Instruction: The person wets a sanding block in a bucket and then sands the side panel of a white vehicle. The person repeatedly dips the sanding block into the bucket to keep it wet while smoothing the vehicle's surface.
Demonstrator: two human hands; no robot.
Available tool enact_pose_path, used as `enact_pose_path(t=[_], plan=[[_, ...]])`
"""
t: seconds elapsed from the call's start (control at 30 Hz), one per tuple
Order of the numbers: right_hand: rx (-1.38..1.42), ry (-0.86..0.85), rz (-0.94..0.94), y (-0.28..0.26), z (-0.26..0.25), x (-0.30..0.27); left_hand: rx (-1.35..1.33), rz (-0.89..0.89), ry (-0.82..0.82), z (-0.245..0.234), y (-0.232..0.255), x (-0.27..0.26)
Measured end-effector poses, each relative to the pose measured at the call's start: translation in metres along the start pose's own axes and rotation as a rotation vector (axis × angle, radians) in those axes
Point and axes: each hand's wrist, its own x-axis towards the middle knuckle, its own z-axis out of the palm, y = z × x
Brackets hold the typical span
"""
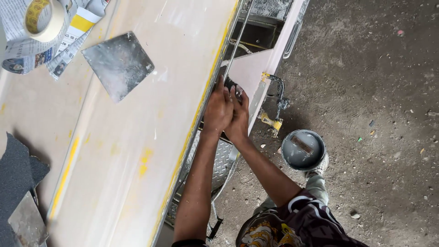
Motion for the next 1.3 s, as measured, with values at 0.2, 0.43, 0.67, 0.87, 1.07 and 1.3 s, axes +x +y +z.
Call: enact_pose_path(t=[0.2, 0.43, 0.67, 0.87, 1.07, 1.3], plan=[[-0.018, -0.078, -0.06, 0.058, -0.026, 0.062, -0.06, -0.078, -0.071, 0.004, 0.005, -0.003], [0.361, -0.26, 0.367, 0.034, -0.041, 0.063, 0.053, -0.071, -0.104, 0.007, 0.001, -0.002], [-0.192, -0.095, -0.055, -0.016, -0.009, 0.0, 0.007, -0.273, -0.226, -0.012, 0.017, 0.022], [0.017, -0.161, 0.167, 0.005, -0.018, 0.052, 0.068, -0.026, -0.018, 0.006, 0.005, 0.026], [-0.129, -0.106, -0.08, -0.002, -0.016, 0.011, 0.012, -0.065, -0.082, -0.002, 0.009, 0.027], [0.039, -0.115, 0.239, -0.022, -0.023, 0.036, -0.028, -0.016, -0.05, -0.006, 0.01, 0.029]])
